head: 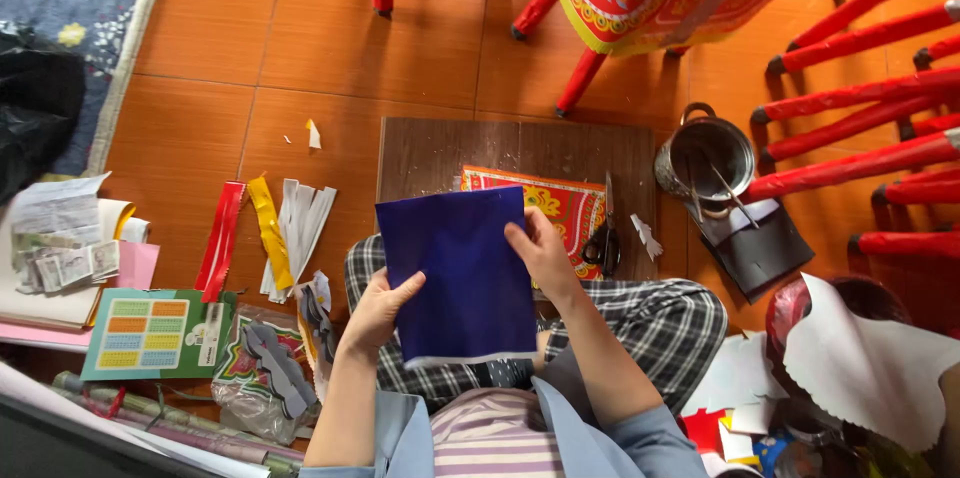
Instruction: Decorating a traditional paper horse with colored paper and glue
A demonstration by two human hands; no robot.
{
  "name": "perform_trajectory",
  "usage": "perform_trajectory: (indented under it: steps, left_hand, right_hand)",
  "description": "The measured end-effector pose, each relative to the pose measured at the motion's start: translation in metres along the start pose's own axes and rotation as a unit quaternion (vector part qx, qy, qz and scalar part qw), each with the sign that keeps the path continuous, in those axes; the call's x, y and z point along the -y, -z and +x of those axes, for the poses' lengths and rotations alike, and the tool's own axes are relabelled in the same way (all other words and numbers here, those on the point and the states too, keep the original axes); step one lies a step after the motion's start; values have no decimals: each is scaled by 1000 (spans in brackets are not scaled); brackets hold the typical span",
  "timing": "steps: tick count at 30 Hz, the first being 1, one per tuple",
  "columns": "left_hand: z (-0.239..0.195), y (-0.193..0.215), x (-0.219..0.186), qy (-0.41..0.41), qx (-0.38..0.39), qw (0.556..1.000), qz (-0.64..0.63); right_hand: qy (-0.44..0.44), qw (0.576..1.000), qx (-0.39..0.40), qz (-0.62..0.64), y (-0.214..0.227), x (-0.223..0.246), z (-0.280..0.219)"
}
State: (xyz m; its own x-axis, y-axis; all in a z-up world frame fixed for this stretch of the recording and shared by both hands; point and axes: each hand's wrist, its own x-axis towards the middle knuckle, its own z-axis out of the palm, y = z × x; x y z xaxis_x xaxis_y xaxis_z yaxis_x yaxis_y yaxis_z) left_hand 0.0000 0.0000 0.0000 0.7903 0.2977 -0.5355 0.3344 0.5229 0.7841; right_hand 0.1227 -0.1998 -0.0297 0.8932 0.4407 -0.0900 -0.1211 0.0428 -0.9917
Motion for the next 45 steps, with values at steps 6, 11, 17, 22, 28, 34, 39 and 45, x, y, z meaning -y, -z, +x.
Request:
perform_trajectory:
  steps: [6,11,17,22,28,34,39,45]
  left_hand:
    - [-11,-16,-18,9,25,999,19]
    - [-5,-10,-11,23,43,999,24]
    - [-1,-15,-6,44,37,998,-30]
    - [3,-13,-14,30,46,998,-40]
    - [41,4,15,21,37,995,-85]
    - [53,19,39,11,5,994,-104]
    - [46,12,20,-21,-21,989,-142]
    - [58,47,33,47,56,968,-242]
  right_hand:
    - [-21,997,-77,3,14,-45,8]
    - [0,992,-127,-6,14,-35,13]
    - [10,986,-161,-41,20,-52,14]
    - [10,986,-161,-51,23,-59,16]
    - [2,985,-159,-64,8,-36,11]
    - [-14,982,-143,-119,7,-46,8]
    - [-9,985,-103,-137,6,-57,4]
    - [-74,976,-109,-173,-4,-100,-13]
